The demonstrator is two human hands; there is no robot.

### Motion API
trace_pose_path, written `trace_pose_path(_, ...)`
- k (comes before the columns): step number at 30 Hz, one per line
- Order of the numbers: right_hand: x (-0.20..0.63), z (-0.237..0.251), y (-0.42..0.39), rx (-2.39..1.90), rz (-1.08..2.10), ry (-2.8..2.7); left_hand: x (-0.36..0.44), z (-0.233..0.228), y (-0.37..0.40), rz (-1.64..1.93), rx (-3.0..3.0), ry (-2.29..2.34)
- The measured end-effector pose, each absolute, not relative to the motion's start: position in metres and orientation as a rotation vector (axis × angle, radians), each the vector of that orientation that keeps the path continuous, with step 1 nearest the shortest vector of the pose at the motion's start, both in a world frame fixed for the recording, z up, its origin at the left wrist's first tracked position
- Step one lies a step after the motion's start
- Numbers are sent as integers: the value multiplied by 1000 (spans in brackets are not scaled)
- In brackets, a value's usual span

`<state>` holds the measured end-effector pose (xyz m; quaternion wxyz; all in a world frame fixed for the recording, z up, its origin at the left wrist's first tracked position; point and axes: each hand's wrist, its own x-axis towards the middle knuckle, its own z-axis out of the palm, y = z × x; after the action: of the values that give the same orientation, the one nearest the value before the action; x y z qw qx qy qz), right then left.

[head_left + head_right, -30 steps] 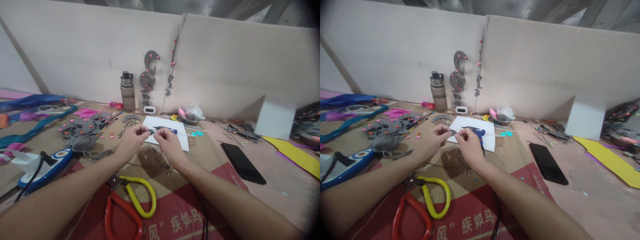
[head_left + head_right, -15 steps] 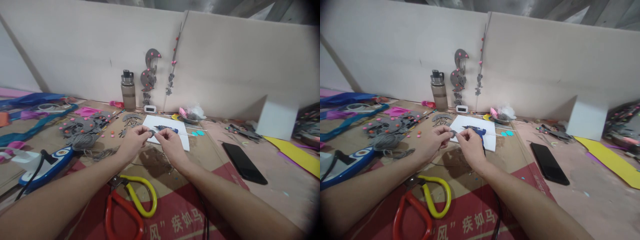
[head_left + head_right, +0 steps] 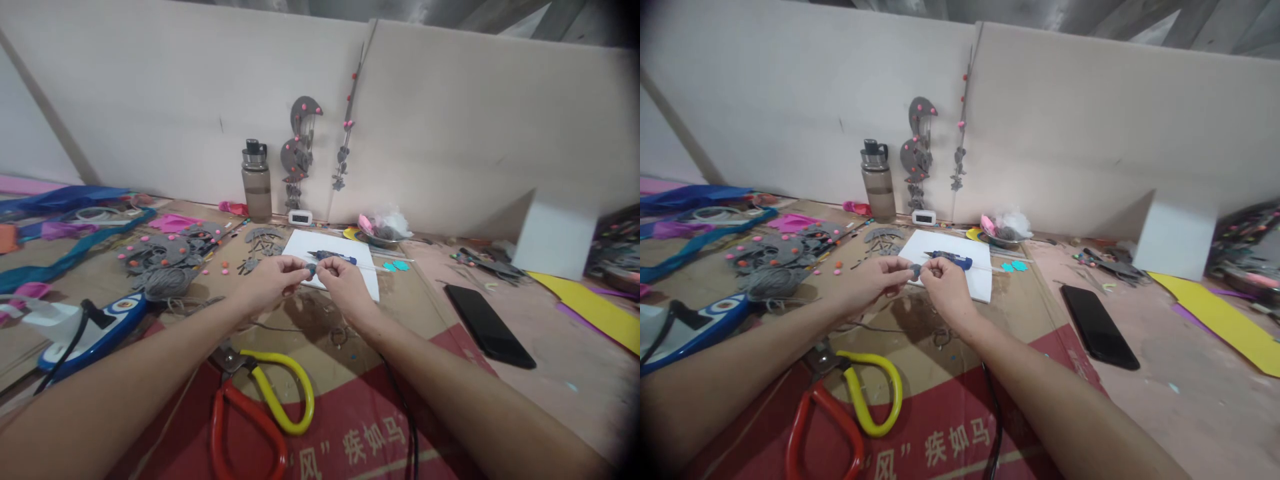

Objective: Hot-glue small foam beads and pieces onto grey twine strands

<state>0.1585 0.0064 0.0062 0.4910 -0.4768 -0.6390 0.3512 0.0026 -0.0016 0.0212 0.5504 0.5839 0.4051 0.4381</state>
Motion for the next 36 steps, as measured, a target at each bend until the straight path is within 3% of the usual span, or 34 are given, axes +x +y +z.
trace_pose_path(7, 162, 5, 10, -1201, 817, -1566, -11, 26, 6, 927, 1388, 913)
trace_pose_path(14, 160, 5, 6, -1249, 687, -1703, -5, 26, 1, 1017, 1993, 1221)
trace_pose_path(27, 157, 9, -7, -1251, 487, -1841, -1, 25, -6, 998, 2274, 1401)
trace_pose_path(36, 158, 6, -2, -1075, 788, -1795, -3, 30, -4, 1022, 2013, 1419)
